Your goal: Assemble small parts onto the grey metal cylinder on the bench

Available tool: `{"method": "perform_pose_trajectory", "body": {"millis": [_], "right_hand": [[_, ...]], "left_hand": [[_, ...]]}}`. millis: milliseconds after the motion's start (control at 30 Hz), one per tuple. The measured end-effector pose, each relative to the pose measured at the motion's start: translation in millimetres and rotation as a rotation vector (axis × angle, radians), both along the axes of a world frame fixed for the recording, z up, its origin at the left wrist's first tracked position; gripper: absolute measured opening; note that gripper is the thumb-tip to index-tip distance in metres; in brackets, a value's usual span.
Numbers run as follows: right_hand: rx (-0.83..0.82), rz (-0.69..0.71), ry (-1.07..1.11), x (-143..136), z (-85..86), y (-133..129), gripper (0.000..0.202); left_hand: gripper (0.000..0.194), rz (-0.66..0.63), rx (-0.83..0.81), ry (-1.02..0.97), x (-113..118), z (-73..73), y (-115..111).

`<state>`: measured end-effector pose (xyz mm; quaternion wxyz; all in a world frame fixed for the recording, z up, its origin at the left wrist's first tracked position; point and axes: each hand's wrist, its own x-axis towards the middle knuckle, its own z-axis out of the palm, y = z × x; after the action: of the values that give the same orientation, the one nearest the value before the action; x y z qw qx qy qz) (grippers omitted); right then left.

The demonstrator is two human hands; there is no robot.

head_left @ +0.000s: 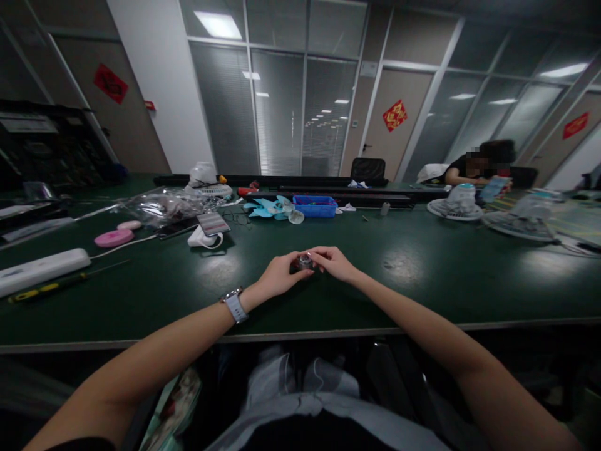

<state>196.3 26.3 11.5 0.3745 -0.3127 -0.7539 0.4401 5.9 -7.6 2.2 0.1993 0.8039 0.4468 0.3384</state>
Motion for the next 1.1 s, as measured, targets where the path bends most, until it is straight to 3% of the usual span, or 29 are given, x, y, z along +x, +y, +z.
{"method": "perform_pose_trajectory", "body": {"millis": [400, 667, 867, 1100], "right_hand": [[0.043, -0.037, -0.018, 1.8, -2.8, 2.1, 0.036], [0.163, -0.077, -0.101, -2.8, -0.1, -0.8, 0.037], [0.186, -0.127, -0.014, 12.5, 2.8, 15.6, 0.035], [0.331, -0.019, -0.467, 57.6, -11.4, 48.3, 0.033]], "left_hand": [[0.044, 0.010, 0.025, 0.037, 0.1, 1.8, -0.8], [0.044, -0.012, 0.035, 0.023, -0.6, 0.4, 0.6], [0.045, 0.006, 0.016, 0.020, 0.3, 3.4, -2.0], [0.044, 0.013, 0.015, 0.030, 1.0, 6.2, -4.3]]}}
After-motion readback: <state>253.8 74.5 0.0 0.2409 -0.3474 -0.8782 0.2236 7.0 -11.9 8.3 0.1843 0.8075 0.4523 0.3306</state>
